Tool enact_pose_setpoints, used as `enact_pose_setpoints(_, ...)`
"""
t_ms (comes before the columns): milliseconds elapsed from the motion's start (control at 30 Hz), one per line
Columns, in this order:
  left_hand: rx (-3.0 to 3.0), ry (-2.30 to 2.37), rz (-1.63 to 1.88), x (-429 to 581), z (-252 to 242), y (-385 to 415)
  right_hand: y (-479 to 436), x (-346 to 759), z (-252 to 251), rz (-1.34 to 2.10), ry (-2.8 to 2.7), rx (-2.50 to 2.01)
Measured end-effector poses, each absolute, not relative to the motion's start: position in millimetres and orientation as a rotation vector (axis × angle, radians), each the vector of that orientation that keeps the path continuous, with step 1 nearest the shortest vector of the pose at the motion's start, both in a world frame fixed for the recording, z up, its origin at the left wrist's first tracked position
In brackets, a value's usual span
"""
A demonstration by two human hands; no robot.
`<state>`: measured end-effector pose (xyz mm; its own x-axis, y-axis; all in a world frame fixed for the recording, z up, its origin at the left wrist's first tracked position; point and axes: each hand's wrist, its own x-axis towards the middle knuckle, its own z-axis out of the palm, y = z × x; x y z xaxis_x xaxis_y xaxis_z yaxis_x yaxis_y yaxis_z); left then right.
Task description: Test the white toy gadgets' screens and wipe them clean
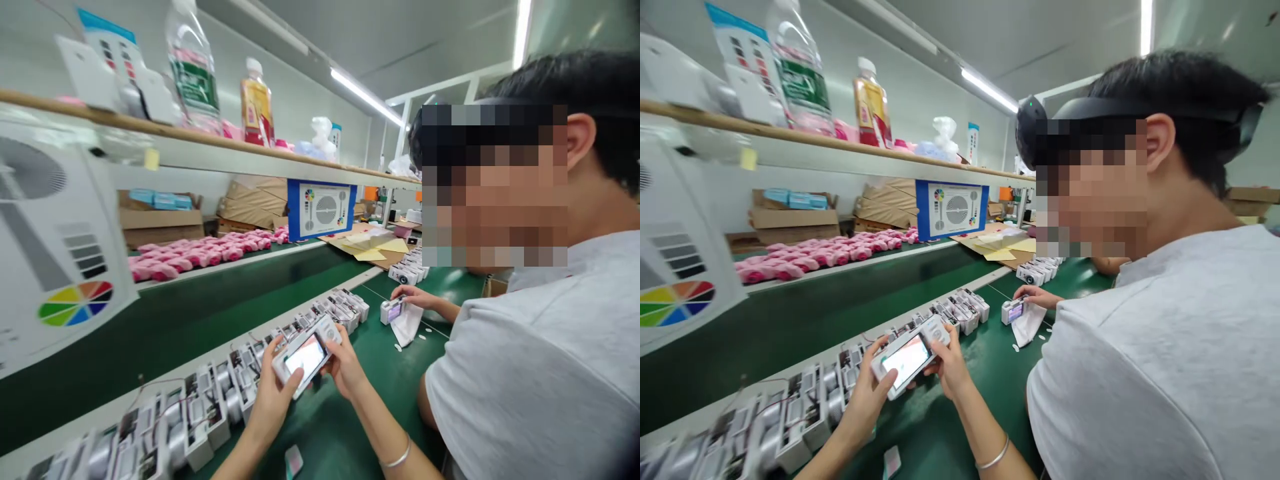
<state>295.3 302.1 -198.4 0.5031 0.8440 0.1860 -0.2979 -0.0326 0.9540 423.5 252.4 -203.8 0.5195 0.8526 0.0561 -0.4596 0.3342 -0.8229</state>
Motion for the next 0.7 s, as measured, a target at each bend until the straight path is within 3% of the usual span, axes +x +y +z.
enact_pose_setpoints(233, 1.567, 0.498, 0.708, 256, -158, 298, 247, 402, -195, 0.911, -0.592, -0.819)
enact_pose_setpoints(500, 1.451, 0.722, 0.937, 156, -166, 300, 249, 329, -183, 1.261, -0.884, -0.715)
enact_pose_setpoints(700, 1.172, 0.777, 0.974, 70, -194, 266, 254, 248, -206, 1.260, -1.015, -0.609)
